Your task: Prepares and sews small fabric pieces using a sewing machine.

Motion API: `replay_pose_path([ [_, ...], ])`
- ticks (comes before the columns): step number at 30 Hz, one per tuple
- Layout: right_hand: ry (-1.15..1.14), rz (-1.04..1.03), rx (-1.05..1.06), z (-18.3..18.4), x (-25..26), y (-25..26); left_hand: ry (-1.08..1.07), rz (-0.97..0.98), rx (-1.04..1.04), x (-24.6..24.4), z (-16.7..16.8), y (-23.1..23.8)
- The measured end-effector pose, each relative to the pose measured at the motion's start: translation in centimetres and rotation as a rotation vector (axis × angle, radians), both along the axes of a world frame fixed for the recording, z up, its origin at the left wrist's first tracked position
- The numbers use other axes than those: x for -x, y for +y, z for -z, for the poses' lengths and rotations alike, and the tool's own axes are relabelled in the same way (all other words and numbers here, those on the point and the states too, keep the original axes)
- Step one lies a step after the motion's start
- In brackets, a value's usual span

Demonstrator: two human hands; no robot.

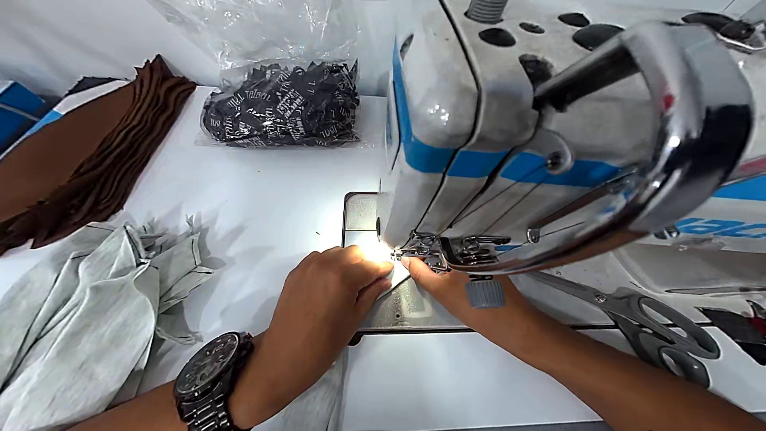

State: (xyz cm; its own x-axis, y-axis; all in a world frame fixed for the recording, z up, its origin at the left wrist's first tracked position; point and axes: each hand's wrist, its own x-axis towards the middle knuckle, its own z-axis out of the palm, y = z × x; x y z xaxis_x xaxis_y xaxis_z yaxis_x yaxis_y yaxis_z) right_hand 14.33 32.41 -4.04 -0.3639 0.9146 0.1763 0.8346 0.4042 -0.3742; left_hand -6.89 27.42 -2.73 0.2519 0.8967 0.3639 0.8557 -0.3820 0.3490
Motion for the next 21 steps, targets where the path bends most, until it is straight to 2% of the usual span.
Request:
replay_pose_path([
  [21,-0.017,0.025,-0.07,0.39,0.22,0.42,-0.017,-0.02,0.012,0.02,0.0,0.47],
])
